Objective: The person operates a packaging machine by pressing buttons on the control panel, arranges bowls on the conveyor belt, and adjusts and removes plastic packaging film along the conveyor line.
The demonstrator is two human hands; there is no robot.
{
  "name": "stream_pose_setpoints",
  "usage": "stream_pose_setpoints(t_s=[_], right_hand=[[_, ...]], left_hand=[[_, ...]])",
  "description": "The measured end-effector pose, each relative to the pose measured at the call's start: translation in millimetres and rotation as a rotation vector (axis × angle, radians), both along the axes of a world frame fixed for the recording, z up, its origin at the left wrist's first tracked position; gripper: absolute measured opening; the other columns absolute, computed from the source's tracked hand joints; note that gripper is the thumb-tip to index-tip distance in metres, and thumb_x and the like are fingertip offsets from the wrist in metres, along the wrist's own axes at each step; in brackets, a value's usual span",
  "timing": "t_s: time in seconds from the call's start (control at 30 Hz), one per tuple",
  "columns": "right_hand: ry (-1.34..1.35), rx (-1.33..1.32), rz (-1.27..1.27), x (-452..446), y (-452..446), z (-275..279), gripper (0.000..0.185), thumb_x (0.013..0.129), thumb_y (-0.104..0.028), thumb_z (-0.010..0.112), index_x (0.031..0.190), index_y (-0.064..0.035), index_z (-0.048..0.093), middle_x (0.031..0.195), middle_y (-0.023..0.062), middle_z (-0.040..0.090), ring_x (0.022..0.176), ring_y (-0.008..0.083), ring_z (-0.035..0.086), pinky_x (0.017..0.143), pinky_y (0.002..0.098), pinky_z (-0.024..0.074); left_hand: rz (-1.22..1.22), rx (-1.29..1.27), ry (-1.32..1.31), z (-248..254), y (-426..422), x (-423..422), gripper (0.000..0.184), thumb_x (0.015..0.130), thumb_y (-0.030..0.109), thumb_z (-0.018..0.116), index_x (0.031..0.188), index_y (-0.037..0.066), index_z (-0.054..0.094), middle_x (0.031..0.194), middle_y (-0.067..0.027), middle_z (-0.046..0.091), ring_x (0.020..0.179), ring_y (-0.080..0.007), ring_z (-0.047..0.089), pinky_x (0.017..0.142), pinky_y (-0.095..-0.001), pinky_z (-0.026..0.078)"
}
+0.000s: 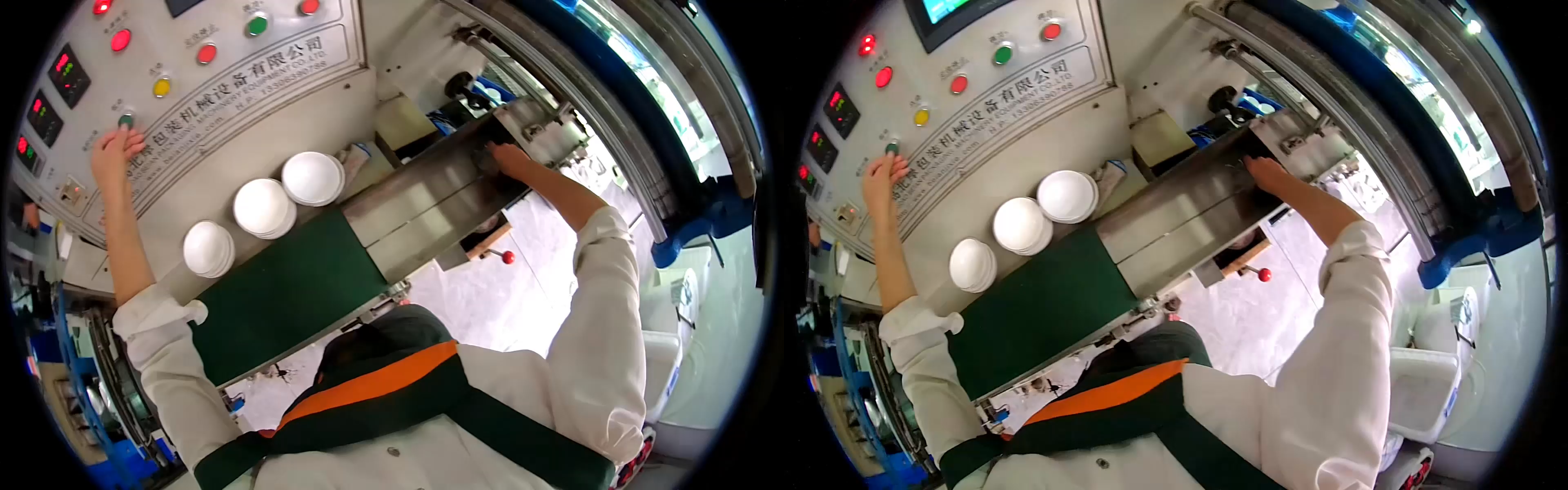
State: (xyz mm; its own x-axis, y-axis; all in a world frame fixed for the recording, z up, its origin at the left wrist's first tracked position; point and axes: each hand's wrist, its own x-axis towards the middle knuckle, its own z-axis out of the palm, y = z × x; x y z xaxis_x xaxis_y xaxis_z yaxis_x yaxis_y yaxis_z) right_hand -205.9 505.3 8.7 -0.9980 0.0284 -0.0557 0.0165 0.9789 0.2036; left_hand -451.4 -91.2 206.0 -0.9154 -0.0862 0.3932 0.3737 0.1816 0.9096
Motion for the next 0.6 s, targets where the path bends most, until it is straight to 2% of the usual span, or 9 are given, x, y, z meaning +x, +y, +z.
stream_pose_setpoints(t_s=[0.1,0.17,0.2,0.3,0.33,0.4,0.43,0.5,0.6], right_hand=[[-0.01,-0.04,-0.016,-3,8,-5,0.019,0.061,-0.002,0.049,0.08,0.0012,0.05,0.071,0.0185,0.054,0.068,0.0315,0.055,0.057,0.0377,0.0452],[-0.067,-0.052,-0.007,-10,11,-11,0.016,0.061,-0.002,0.049,0.077,0.0013,0.052,0.072,0.0188,0.054,0.069,0.0318,0.054,0.058,0.0377,0.0453],[-0.088,-0.024,-0.04,-11,12,-12,0.014,0.061,-0.002,0.049,0.074,0.0009,0.052,0.073,0.0186,0.054,0.071,0.0316,0.054,0.059,0.0375,0.0453],[-0.143,0.029,-0.038,-4,6,-2,0.012,0.061,-0.002,0.05,0.072,-0.0002,0.053,0.073,0.0176,0.055,0.073,0.0306,0.054,0.06,0.0372,0.0452],[-0.165,0.063,0.018,-6,-1,0,0.012,0.061,-0.002,0.05,0.072,-0.0009,0.053,0.072,0.0168,0.055,0.073,0.0299,0.054,0.06,0.0369,0.045],[-0.171,0.075,0.114,-8,-3,-3,0.012,0.061,-0.002,0.05,0.072,-0.0017,0.053,0.071,0.0159,0.055,0.072,0.0292,0.054,0.061,0.0366,0.0447],[-0.155,0.092,0.166,-7,0,0,0.011,0.061,-0.003,0.05,0.071,-0.0025,0.053,0.07,0.0149,0.054,0.071,0.0285,0.054,0.061,0.0362,0.0444],[-0.086,0.07,0.222,-4,3,-2,0.01,0.061,-0.004,0.048,0.069,-0.002,0.053,0.067,0.0154,0.054,0.069,0.029,0.054,0.062,0.037,0.0439],[-0.071,0.055,0.243,-4,4,-3,0.012,0.061,-0.004,0.048,0.072,-0.0027,0.052,0.07,0.0146,0.053,0.071,0.0285,0.053,0.063,0.0365,0.0434]], left_hand=[[0.073,-0.015,-0.003,-2,15,48,0.021,0.076,0.015,0.05,0.085,-0.002,0.043,0.08,-0.0128,0.053,0.068,-0.0155,0.054,0.053,-0.0228,0.045],[0.043,0.041,-0.071,-3,48,129,0.022,0.076,0.019,0.049,0.088,0.0,0.044,0.08,-0.0108,0.052,0.068,-0.0137,0.052,0.055,-0.022,0.042],[-0.069,-0.12,-0.053,-21,48,156,0.025,0.077,0.022,0.047,0.092,0.001,0.044,0.077,-0.0101,0.052,0.061,-0.0126,0.051,0.055,-0.0217,0.041],[-0.368,0.166,-0.553,-68,53,234,0.023,0.08,0.019,0.042,0.094,0.001,0.045,0.071,-0.008,0.05,0.055,-0.0105,0.046,0.05,-0.0198,0.038],[-0.341,0.17,-0.567,-77,48,237,0.023,0.08,0.019,0.042,0.094,0.001,0.045,0.071,-0.008,0.05,0.055,-0.0105,0.046,0.05,-0.0198,0.038],[-0.266,0.505,-0.508,-89,40,245,0.022,0.081,0.018,0.04,0.094,0.002,0.045,0.071,-0.0064,0.048,0.053,-0.0101,0.045,0.047,-0.0194,0.037],[-0.244,0.519,-0.509,-90,38,246,0.022,0.081,0.018,0.04,0.094,0.002,0.045,0.071,-0.0064,0.048,0.053,-0.0101,0.045,0.047,-0.0194,0.037],[-0.188,0.711,-0.35,-86,38,247,0.022,0.081,0.018,0.039,0.094,0.002,0.045,0.072,-0.0053,0.046,0.053,-0.01,0.044,0.044,-0.0199,0.036],[-0.193,0.724,-0.349,-84,43,256,0.019,0.082,0.019,0.038,0.091,0.003,0.044,0.071,-0.0044,0.045,0.052,-0.0101,0.043,0.043,-0.0204,0.035]])
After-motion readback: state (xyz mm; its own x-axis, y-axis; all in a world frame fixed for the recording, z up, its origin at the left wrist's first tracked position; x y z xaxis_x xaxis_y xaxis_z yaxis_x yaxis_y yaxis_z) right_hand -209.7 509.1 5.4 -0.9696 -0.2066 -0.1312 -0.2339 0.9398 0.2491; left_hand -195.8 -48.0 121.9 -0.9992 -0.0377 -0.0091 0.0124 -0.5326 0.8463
